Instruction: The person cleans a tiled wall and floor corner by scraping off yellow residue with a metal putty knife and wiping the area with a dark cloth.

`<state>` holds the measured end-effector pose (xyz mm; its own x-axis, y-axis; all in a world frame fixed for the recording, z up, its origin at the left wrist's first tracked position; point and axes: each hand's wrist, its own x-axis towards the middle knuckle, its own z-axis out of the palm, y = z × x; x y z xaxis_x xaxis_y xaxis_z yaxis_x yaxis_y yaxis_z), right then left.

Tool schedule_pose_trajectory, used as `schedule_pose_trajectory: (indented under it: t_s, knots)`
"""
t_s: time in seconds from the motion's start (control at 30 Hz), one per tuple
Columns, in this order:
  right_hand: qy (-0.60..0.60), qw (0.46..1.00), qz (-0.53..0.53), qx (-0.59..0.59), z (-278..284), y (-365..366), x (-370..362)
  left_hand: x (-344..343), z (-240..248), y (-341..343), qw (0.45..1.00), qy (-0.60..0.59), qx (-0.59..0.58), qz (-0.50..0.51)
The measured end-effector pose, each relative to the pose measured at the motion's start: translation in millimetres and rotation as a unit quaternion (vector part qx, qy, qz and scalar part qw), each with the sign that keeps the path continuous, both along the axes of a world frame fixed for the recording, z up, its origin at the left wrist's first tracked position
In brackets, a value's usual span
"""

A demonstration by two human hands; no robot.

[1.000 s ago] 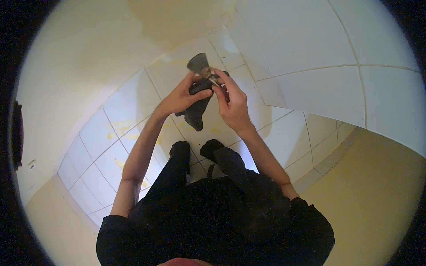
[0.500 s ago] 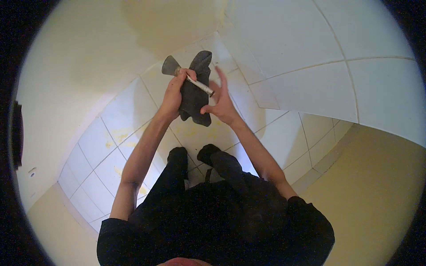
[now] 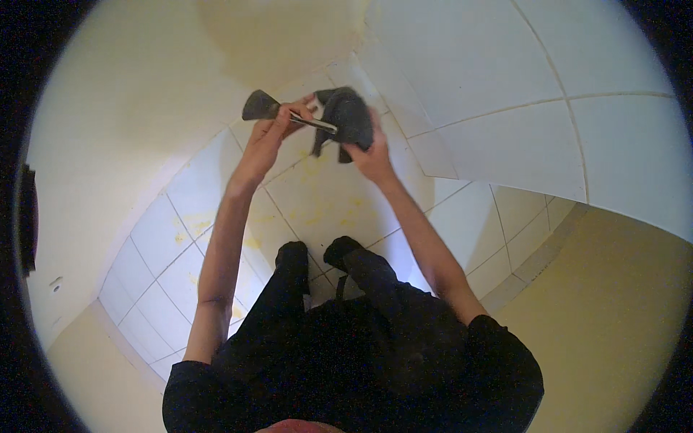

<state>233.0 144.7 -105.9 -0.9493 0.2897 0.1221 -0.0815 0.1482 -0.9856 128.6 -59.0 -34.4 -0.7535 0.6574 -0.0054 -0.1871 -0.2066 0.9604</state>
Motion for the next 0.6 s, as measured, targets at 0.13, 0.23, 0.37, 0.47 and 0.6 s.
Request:
schedule_pose_trajectory:
  t_s: [0.13, 0.23, 0.37, 0.47, 0.6]
  knots:
    - [0.032, 0.973, 0.022, 0.226, 39.4, 35.6, -8.1, -17.1, 10.6, -21.7, 0.997, 0.040, -0.042, 0.054]
    - [0.083, 0.954, -0.008, 0.288, 36.0, 36.2, -8.2, -23.8, 14.9, -30.9, 0.994, -0.053, -0.029, 0.096]
    - [0.052, 0.991, -0.046, 0.112, 13.3, 12.8, -7.7, -26.2, 16.8, -34.3, 0.994, -0.076, -0.046, 0.061]
    - [0.081, 0.967, 0.000, 0.241, -35.5, 18.2, -9.6, -23.0, 13.2, -17.5, 0.986, -0.156, -0.054, 0.030]
    - [0.007, 0.979, 0.013, 0.204, -62.5, 6.7, -12.1, -16.6, -16.4, 4.3, 0.957, -0.288, -0.045, 0.009]
